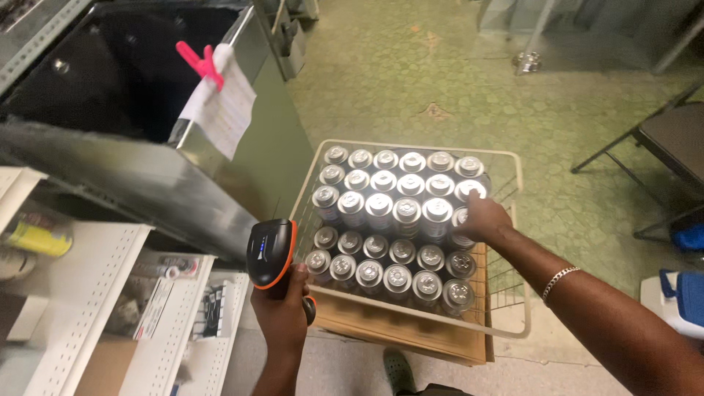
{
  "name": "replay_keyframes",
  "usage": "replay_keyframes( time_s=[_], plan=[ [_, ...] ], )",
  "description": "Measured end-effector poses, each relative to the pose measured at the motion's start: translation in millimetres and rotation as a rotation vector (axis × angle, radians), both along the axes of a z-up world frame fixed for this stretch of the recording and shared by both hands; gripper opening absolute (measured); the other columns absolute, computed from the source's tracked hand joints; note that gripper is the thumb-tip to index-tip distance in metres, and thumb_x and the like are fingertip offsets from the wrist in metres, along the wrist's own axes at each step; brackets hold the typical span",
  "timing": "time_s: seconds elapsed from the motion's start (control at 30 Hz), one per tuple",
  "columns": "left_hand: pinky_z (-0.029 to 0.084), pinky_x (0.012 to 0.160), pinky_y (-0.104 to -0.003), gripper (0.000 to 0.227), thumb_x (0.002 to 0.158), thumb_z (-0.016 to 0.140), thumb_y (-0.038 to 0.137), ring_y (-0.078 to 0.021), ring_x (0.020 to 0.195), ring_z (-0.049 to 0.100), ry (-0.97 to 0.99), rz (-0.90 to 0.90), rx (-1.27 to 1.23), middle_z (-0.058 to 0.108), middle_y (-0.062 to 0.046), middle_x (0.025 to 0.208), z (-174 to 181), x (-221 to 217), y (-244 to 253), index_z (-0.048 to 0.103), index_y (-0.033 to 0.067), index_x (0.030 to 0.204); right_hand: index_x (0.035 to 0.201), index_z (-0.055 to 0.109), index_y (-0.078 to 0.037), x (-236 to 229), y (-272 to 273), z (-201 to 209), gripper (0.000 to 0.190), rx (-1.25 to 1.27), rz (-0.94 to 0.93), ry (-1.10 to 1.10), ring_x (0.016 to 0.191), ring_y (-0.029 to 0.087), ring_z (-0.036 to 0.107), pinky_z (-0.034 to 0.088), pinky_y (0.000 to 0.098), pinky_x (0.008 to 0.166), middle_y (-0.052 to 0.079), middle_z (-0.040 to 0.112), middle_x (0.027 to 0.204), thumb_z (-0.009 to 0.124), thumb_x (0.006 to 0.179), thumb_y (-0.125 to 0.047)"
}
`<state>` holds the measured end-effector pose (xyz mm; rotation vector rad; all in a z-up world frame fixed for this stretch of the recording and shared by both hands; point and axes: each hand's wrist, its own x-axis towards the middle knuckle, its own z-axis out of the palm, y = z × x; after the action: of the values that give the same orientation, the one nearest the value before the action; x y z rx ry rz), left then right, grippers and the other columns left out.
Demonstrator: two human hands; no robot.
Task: The person is stocking cans on a shelf. They pick up cans from a basket and place them on the shelf one by one. The person uses a barcode scanner to scan each can before placing it on the shelf.
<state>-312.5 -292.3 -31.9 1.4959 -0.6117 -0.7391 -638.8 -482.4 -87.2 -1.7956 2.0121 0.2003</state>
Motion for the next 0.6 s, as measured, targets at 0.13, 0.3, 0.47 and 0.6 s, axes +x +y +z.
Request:
replay_keyframes(
  time_s=[0.13,0.3,0.47,0.6],
  plan=[
    [0.046,0.053,-0.028,0.012,0.083,0.080,0.014,-0.0113,0.052,0.054,-0.003,0.079,0.072,0.060,-0.004,0.060,4.9,9.1,12.3,0.072,0.0051,0.080,0.137,0.041,-0.010,-6.1,-12.9,-24.1,0.091,-0.016,0.020,0.072,0.101,0.036,0.071,0.059,0.0430,0.072,0.015,0.071,0.119,0.090,0.068,-0.042],
    [0.045,0.050,-0.029,0.019,0.083,0.081,0.014,-0.0127,0.053,0.055,0.014,0.085,0.037,0.061,-0.007,0.058,-5.5,23.5,26.8,0.065,0.0053,0.076,0.133,0.044,-0.010,-4.9,-15.9,-31.1,0.089,-0.014,0.038,0.111,0.106,0.037,0.070,0.059,0.0451,0.079,0.017,0.069,0.122,0.092,0.066,-0.046],
    [0.043,0.042,-0.031,0.012,0.084,0.079,0.012,-0.0126,0.054,0.053,0.096,0.056,0.084,0.068,-0.007,0.067,7.5,42.8,47.6,0.075,0.0006,0.088,0.139,0.046,-0.014,18.2,1.3,-5.8,0.087,0.022,0.015,0.151,0.111,0.033,0.069,0.060,0.0439,0.083,0.014,0.068,0.128,0.089,0.069,-0.043],
    [0.038,0.042,-0.031,0.021,0.084,0.080,0.012,-0.0123,0.047,0.046,0.062,0.068,0.003,0.055,-0.007,0.056,-2.4,71.8,63.5,0.062,0.0054,0.077,0.150,0.042,-0.015,29.2,9.7,-7.4,0.087,-0.008,-0.064,0.141,0.119,0.036,0.066,0.060,0.0470,0.090,0.017,0.063,0.137,0.082,0.078,-0.043]
  ],
)
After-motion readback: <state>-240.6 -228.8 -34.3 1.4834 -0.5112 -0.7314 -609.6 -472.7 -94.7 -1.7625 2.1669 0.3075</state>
